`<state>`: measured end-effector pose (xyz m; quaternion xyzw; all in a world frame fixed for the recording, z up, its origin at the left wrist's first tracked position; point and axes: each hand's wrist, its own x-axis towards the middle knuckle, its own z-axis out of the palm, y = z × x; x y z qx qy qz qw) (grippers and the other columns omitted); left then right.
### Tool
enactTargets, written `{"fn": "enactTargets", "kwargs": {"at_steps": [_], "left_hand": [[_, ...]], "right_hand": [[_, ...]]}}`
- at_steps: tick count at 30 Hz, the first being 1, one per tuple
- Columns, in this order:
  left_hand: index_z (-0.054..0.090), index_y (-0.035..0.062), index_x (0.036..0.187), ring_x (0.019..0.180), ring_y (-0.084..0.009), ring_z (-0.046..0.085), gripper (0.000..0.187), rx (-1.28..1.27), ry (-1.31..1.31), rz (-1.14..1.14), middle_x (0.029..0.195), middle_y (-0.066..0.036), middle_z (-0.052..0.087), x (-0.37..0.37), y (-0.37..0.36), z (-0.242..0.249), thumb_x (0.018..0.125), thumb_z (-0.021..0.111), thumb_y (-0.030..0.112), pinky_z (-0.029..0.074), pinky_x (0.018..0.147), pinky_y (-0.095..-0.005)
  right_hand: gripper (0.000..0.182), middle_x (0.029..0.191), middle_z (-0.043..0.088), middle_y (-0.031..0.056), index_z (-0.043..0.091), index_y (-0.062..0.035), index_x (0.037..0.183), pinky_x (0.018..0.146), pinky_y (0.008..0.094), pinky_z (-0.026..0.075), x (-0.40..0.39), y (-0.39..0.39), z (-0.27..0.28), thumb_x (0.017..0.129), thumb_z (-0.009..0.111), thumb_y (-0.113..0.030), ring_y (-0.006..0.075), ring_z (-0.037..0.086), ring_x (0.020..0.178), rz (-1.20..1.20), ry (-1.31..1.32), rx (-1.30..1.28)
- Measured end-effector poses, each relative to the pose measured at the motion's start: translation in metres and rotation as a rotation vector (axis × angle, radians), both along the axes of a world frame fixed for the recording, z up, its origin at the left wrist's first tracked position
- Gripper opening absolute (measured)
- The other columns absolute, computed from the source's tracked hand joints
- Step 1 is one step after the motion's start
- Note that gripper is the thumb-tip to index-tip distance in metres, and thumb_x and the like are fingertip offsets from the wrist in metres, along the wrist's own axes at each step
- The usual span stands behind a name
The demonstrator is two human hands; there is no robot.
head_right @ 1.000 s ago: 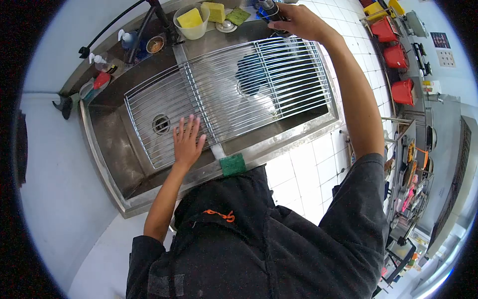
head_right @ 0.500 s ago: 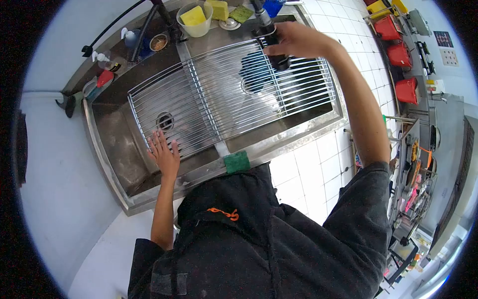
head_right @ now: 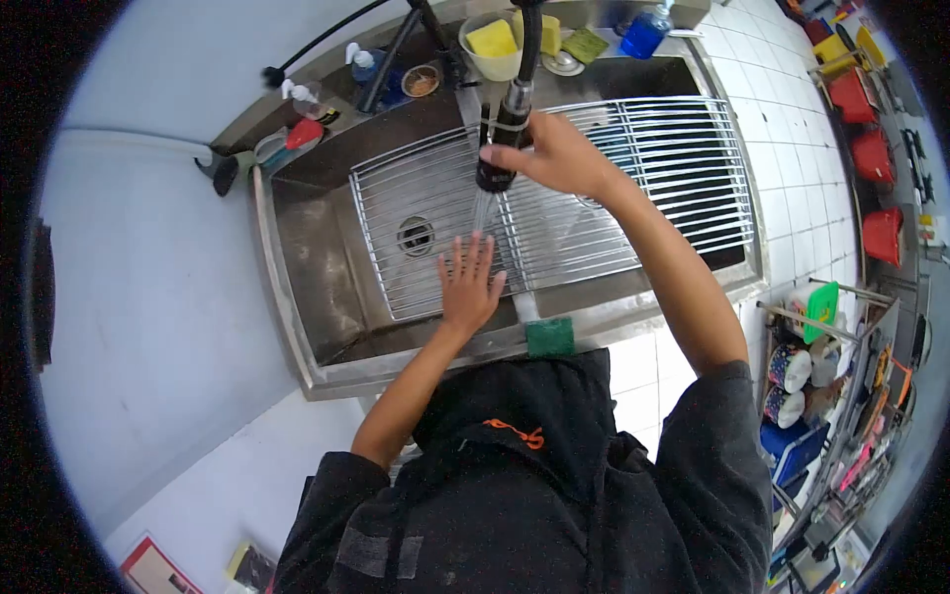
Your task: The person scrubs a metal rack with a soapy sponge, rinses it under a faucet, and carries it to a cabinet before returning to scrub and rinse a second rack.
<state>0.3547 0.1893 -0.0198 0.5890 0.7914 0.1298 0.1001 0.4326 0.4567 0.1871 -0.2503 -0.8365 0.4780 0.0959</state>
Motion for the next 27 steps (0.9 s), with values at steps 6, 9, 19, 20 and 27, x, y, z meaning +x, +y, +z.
{"fn": "enactTargets", "kwargs": {"at_steps": [6,9,19,20,27], "left_hand": [[0.032,0.0161,0.158,0.153,-0.0360,0.018,0.065,0.032,0.024,0.030,0.166,-0.007,0.023,-0.013,0.038,-0.001,0.103,0.041,0.050,0.011,0.119,-0.0633],[0.030,0.0164,0.158,0.153,-0.0367,0.017,0.065,0.051,0.031,0.120,0.166,-0.007,0.023,-0.031,0.056,-0.005,0.103,0.040,0.050,0.009,0.118,-0.0650],[0.027,0.0157,0.159,0.151,-0.0429,0.016,0.067,0.017,0.143,0.500,0.166,-0.012,0.022,-0.141,0.049,-0.012,0.103,0.040,0.051,0.011,0.116,-0.0684],[0.028,0.0146,0.159,0.151,-0.0433,0.017,0.067,0.024,0.150,0.544,0.165,-0.012,0.023,-0.147,0.047,-0.014,0.103,0.040,0.051,0.013,0.115,-0.0681],[0.028,-0.0007,0.154,0.146,-0.0466,0.026,0.071,0.269,-0.305,0.684,0.160,-0.024,0.027,-0.172,0.022,-0.022,0.102,0.048,0.042,0.024,0.114,-0.0618]], "right_hand": [[0.040,0.081,0.072,0.0156,0.067,0.0044,0.092,0.065,0.0331,0.053,0.000,-0.003,-0.007,0.090,0.075,-0.035,0.0215,0.069,0.071,-0.076,0.105,0.061],[0.034,0.084,0.072,0.0173,0.066,0.0039,0.098,0.062,0.0335,0.053,-0.006,0.002,-0.011,0.091,0.074,-0.028,0.0266,0.070,0.069,-0.183,0.195,0.175],[0.030,0.081,0.071,0.0165,0.066,-0.0006,0.103,0.064,0.0368,0.052,-0.069,-0.036,-0.011,0.089,0.075,-0.025,0.0311,0.066,0.068,-0.351,0.259,0.046],[0.031,0.082,0.071,0.0156,0.066,-0.0005,0.105,0.064,0.0362,0.052,-0.071,-0.038,-0.012,0.088,0.076,-0.025,0.0295,0.065,0.067,-0.294,0.285,0.038],[0.070,0.141,0.050,0.0112,0.041,-0.0076,0.146,0.110,0.0391,0.039,-0.039,0.005,-0.047,0.079,0.055,0.006,0.0246,0.047,0.131,0.174,0.275,-0.477]]}}
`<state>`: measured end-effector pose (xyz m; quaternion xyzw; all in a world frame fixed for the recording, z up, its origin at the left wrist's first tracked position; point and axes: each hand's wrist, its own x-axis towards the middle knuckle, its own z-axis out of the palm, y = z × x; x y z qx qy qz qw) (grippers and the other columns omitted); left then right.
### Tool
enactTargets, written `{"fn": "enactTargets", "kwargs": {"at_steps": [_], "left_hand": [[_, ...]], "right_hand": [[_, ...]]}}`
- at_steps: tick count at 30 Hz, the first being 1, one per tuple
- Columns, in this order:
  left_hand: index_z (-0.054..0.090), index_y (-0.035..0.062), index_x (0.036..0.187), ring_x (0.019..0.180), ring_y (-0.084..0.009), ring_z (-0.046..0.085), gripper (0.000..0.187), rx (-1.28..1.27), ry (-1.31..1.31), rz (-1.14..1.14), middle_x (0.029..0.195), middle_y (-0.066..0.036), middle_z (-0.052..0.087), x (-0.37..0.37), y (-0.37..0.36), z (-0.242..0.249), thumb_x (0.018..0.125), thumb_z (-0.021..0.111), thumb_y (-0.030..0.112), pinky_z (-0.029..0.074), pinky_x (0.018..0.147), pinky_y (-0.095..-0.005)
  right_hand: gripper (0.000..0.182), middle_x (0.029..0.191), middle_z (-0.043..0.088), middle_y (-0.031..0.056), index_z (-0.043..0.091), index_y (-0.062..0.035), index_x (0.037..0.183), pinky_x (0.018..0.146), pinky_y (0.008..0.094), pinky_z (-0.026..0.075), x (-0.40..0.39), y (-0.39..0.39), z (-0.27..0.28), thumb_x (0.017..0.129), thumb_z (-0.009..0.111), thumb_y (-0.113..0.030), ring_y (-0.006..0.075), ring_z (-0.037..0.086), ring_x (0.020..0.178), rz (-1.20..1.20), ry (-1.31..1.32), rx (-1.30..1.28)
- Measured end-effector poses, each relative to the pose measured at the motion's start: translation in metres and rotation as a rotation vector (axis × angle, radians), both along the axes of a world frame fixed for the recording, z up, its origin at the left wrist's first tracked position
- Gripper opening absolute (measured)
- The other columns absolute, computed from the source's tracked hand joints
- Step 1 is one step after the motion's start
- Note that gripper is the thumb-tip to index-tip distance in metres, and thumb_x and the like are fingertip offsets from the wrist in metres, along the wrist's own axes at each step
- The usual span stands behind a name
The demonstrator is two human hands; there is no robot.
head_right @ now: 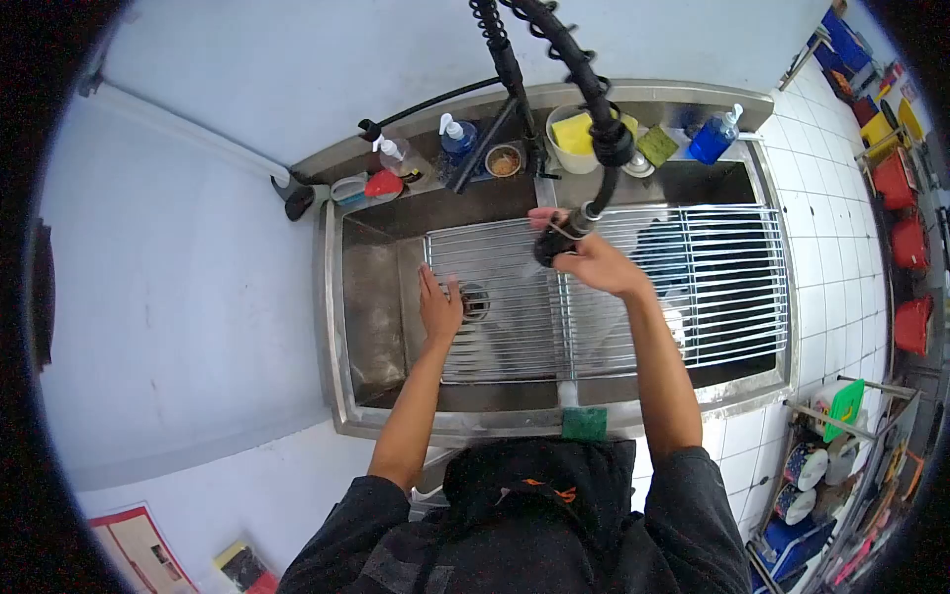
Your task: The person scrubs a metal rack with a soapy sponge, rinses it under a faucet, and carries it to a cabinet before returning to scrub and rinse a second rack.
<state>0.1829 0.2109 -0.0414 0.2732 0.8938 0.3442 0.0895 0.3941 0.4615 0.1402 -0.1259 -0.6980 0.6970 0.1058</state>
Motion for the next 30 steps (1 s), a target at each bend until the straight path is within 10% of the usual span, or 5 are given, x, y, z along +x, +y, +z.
{"fn": "enactTargets", "kwargs": {"at_steps": [7,12,16,23,30], "left_hand": [[0.031,-0.0026,0.150,0.139,-0.0440,0.036,0.065,-0.100,0.264,-0.070,0.152,-0.028,0.036,0.008,0.027,0.036,0.102,0.052,0.035,0.027,0.116,-0.0520],[0.054,0.0004,0.133,0.120,-0.0379,0.057,0.046,0.242,0.105,-0.170,0.125,-0.020,0.063,-0.018,0.087,0.061,0.099,0.061,0.030,0.043,0.104,-0.0434],[0.060,-0.0008,0.124,0.094,-0.0344,0.066,0.035,0.317,0.007,-0.131,0.104,-0.017,0.070,-0.061,0.139,0.076,0.099,0.059,0.024,0.052,0.087,-0.0406],[0.063,-0.0005,0.115,0.075,-0.0128,0.066,0.031,0.447,-0.219,-0.099,0.094,-0.009,0.073,-0.119,0.172,0.095,0.102,0.056,0.027,0.053,0.072,-0.0296],[0.063,0.0016,0.106,0.081,-0.0100,0.058,0.027,0.438,-0.350,-0.095,0.094,-0.005,0.067,-0.016,0.102,0.054,0.105,0.055,0.027,0.047,0.077,-0.0260]], "right_hand": [[0.095,0.158,0.038,0.0188,0.024,-0.0150,0.160,0.120,0.0430,0.028,0.017,0.071,0.021,0.075,0.061,0.003,0.0289,0.035,0.146,0.267,-0.324,0.291],[0.066,0.145,0.052,0.0185,0.042,-0.0031,0.149,0.106,0.0388,0.046,0.005,0.111,-0.053,0.086,0.060,-0.012,0.0298,0.054,0.132,0.138,0.037,-0.804],[0.028,0.117,0.064,0.0140,0.060,-0.0007,0.121,0.083,0.0341,0.055,-0.045,0.115,-0.099,0.099,0.049,-0.014,0.0248,0.070,0.095,-0.078,-0.541,-0.423],[0.015,0.096,0.066,0.0049,0.064,-0.0030,0.102,0.071,0.0287,0.050,-0.097,0.137,-0.110,0.098,0.054,-0.013,0.0143,0.061,0.079,-0.167,-0.293,-0.952],[0.024,0.082,0.067,0.0037,0.067,-0.0030,0.110,0.058,0.0290,0.049,-0.062,0.144,-0.122,0.097,0.058,-0.021,0.0101,0.063,0.068,-0.312,-0.073,0.042]]}}
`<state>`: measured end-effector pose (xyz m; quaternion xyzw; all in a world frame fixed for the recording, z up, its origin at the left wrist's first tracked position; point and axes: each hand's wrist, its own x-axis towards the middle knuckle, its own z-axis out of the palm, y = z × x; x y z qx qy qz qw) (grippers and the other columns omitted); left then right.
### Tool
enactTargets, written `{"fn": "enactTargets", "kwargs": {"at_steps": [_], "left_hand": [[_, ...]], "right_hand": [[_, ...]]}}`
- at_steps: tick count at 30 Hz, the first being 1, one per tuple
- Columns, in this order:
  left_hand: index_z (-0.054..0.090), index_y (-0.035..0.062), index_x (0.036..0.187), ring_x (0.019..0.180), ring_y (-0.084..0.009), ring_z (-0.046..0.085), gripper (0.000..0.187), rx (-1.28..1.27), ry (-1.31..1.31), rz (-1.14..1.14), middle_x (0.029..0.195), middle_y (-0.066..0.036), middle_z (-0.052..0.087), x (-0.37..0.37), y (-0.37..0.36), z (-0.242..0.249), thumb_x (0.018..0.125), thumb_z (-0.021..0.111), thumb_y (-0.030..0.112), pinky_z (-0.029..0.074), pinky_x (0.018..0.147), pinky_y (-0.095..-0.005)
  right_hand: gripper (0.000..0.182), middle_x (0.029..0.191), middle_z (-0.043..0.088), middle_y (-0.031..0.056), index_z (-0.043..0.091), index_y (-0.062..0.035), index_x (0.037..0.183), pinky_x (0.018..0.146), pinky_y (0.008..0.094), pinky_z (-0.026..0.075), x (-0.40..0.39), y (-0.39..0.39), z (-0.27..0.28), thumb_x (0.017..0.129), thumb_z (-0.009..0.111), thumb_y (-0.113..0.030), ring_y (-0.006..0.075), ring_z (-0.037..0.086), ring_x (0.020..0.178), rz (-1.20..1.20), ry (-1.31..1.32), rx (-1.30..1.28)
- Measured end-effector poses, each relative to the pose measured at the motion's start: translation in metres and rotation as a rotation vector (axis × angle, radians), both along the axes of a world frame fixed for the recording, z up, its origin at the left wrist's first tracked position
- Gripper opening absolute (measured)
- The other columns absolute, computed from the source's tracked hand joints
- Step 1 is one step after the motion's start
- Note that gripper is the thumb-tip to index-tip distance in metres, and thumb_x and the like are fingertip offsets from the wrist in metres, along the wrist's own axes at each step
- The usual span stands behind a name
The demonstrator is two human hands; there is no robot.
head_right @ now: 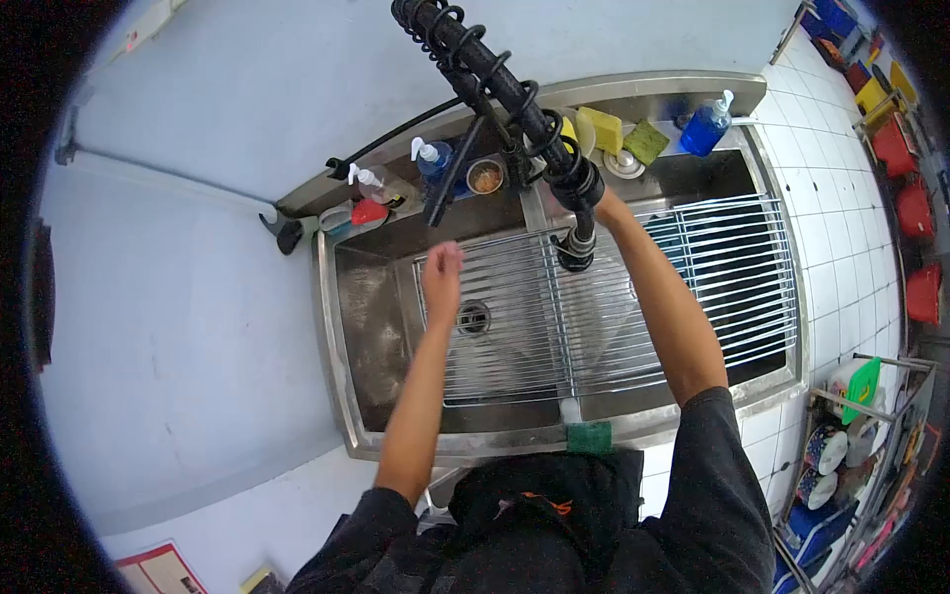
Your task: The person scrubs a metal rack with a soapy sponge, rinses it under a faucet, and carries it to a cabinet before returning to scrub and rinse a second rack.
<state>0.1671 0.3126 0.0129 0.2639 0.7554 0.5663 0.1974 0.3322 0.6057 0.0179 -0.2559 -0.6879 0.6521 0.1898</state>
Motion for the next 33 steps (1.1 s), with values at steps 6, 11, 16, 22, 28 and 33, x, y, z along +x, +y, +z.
{"fn": "enactTargets", "kwargs": {"at_steps": [6,11,16,22,28,33], "left_hand": [[0.062,0.0000,0.109,0.084,-0.0099,0.060,0.022,0.018,-0.220,-0.045,0.095,-0.005,0.067,0.129,-0.081,-0.021,0.106,0.052,0.019,0.051,0.076,-0.0259],[0.061,0.0002,0.114,0.085,-0.0093,0.061,0.019,0.025,-0.409,-0.128,0.099,-0.007,0.068,0.168,-0.100,-0.006,0.105,0.054,0.015,0.052,0.077,-0.0255],[0.060,0.0054,0.121,0.095,-0.0126,0.063,0.025,-0.078,-0.596,-0.103,0.108,-0.005,0.067,0.139,-0.103,0.025,0.107,0.048,0.022,0.049,0.087,-0.0277],[0.052,0.0089,0.137,0.113,-0.0197,0.061,0.043,0.075,-0.964,-0.332,0.131,-0.009,0.061,0.114,-0.048,0.044,0.106,0.048,0.038,0.047,0.097,-0.0340],[0.050,0.0081,0.138,0.118,-0.0222,0.060,0.051,0.295,-1.131,-0.341,0.133,-0.008,0.060,0.065,0.069,0.035,0.103,0.052,0.044,0.049,0.100,-0.0377],[0.054,0.0110,0.134,0.113,-0.0201,0.063,0.046,0.351,-1.158,-0.268,0.127,-0.006,0.063,0.052,0.076,0.029,0.099,0.063,0.039,0.051,0.096,-0.0385]], "right_hand": [[0.015,0.081,0.066,0.0118,0.068,-0.0046,0.100,0.065,0.0399,0.053,-0.023,0.026,0.072,0.088,0.063,-0.013,0.0259,0.067,0.070,-0.271,-0.166,1.182],[0.015,0.098,0.063,0.0150,0.069,-0.0066,0.095,0.076,0.0473,0.052,-0.077,0.107,-0.044,0.082,0.065,-0.014,0.0342,0.065,0.090,-0.290,-0.275,1.440],[0.018,0.096,0.064,0.0163,0.070,-0.0043,0.095,0.076,0.0456,0.053,-0.033,0.070,0.055,0.085,0.067,-0.020,0.0348,0.066,0.088,-0.340,-0.187,1.346],[0.022,0.083,0.063,0.0070,0.064,-0.0027,0.094,0.062,0.0312,0.052,0.051,0.026,0.066,0.094,0.068,-0.025,0.0148,0.065,0.079,-0.528,-0.054,0.395],[0.023,0.081,0.061,0.0012,0.060,-0.0064,0.102,0.061,0.0245,0.051,0.066,-0.047,0.053,0.092,0.071,-0.024,0.0133,0.063,0.071,-0.130,0.075,-0.204],[0.024,0.088,0.066,0.0023,0.065,-0.0045,0.105,0.065,0.0259,0.050,0.057,-0.027,0.072,0.097,0.064,-0.027,0.0109,0.062,0.073,0.146,-0.126,0.240]]}}
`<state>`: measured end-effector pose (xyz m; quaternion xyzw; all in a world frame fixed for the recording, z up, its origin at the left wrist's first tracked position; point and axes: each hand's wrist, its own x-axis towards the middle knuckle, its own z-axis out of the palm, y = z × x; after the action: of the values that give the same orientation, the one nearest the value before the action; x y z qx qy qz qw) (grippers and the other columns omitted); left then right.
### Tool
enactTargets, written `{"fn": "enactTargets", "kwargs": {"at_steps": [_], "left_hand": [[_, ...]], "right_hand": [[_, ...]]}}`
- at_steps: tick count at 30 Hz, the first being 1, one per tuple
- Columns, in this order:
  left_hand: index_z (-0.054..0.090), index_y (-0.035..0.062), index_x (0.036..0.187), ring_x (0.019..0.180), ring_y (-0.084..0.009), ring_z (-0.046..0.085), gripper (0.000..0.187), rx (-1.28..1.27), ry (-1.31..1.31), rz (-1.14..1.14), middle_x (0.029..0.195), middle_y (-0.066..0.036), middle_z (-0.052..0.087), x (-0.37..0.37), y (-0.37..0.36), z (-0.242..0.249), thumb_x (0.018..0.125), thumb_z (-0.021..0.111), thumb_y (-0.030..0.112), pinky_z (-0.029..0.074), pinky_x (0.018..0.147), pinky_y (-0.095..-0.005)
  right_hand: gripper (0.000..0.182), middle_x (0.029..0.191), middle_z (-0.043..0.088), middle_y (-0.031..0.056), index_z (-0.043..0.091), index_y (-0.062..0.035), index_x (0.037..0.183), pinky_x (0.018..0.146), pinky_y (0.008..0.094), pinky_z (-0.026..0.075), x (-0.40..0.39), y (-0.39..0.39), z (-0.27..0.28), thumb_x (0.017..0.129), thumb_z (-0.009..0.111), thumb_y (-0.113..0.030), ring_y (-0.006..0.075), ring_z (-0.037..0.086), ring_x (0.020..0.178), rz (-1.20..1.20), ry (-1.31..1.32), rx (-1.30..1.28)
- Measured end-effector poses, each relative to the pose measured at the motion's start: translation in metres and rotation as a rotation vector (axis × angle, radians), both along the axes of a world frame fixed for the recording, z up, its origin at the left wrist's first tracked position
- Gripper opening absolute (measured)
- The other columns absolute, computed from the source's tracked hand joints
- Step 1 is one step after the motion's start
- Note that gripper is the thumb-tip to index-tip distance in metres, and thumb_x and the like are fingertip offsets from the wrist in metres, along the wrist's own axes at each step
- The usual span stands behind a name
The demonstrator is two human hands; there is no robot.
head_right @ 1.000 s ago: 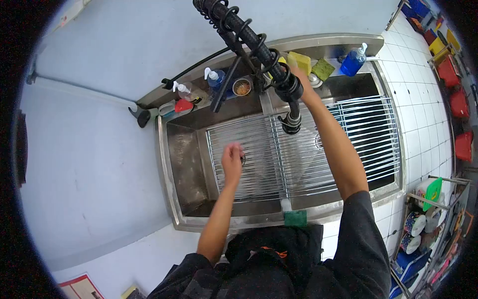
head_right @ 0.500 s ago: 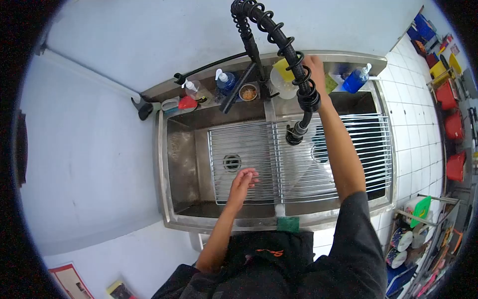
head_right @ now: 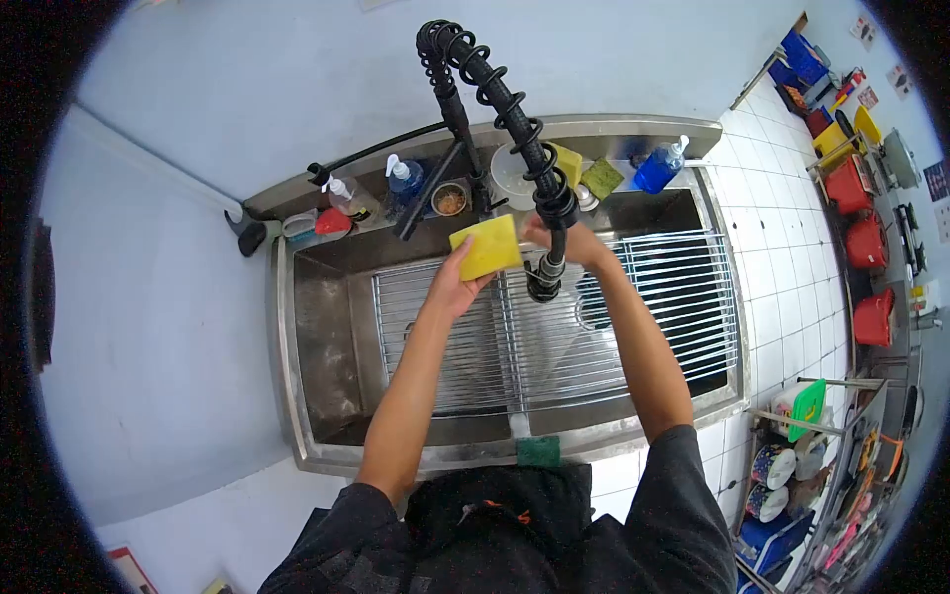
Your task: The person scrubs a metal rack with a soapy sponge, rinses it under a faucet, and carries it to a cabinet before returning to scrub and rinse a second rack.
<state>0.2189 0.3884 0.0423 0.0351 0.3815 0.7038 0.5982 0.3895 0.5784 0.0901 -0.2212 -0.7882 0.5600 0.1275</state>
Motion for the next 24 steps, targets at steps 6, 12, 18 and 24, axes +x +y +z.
{"fn": "enactTargets", "kwargs": {"at_steps": [6,12,18,24], "left_hand": [[0.055,0.0080,0.131,0.112,-0.0194,0.064,0.045,-0.191,-0.027,0.040,0.125,-0.007,0.064,0.000,-0.076,-0.016,0.097,0.065,0.036,0.055,0.091,-0.0368],[0.054,0.0052,0.131,0.102,-0.0160,0.066,0.042,-0.279,0.200,-0.589,0.114,-0.007,0.067,0.100,-0.131,0.021,0.099,0.064,0.031,0.055,0.090,-0.0323],[0.049,0.0051,0.133,0.113,-0.0189,0.060,0.046,0.001,0.007,-0.373,0.125,-0.008,0.060,0.239,0.048,0.021,0.100,0.062,0.035,0.050,0.098,-0.0376],[0.049,0.0177,0.135,0.123,-0.0234,0.055,0.041,-0.086,-0.279,0.075,0.133,-0.005,0.057,0.218,0.252,0.030,0.100,0.060,0.036,0.044,0.105,-0.0473]], "right_hand": [[0.024,0.087,0.070,0.0081,0.066,-0.0005,0.108,0.067,0.0295,0.053,0.017,0.061,0.045,0.097,0.064,-0.022,0.0140,0.066,0.075,-0.281,-0.068,0.211],[0.032,0.073,0.069,0.0087,0.069,-0.0014,0.099,0.050,0.0294,0.048,0.101,0.174,0.054,0.100,0.057,-0.031,0.0134,0.062,0.057,-0.658,-0.307,0.524],[0.036,0.091,0.070,0.0239,0.069,-0.0016,0.095,0.077,0.0483,0.052,0.134,0.270,0.058,0.097,0.057,-0.036,0.0435,0.068,0.089,-0.721,-0.343,0.798],[0.058,0.092,0.068,0.0288,0.068,0.0024,0.093,0.087,0.0491,0.049,0.108,0.338,0.011,0.102,0.042,-0.048,0.0467,0.064,0.096,-0.509,-0.342,0.613]]}}
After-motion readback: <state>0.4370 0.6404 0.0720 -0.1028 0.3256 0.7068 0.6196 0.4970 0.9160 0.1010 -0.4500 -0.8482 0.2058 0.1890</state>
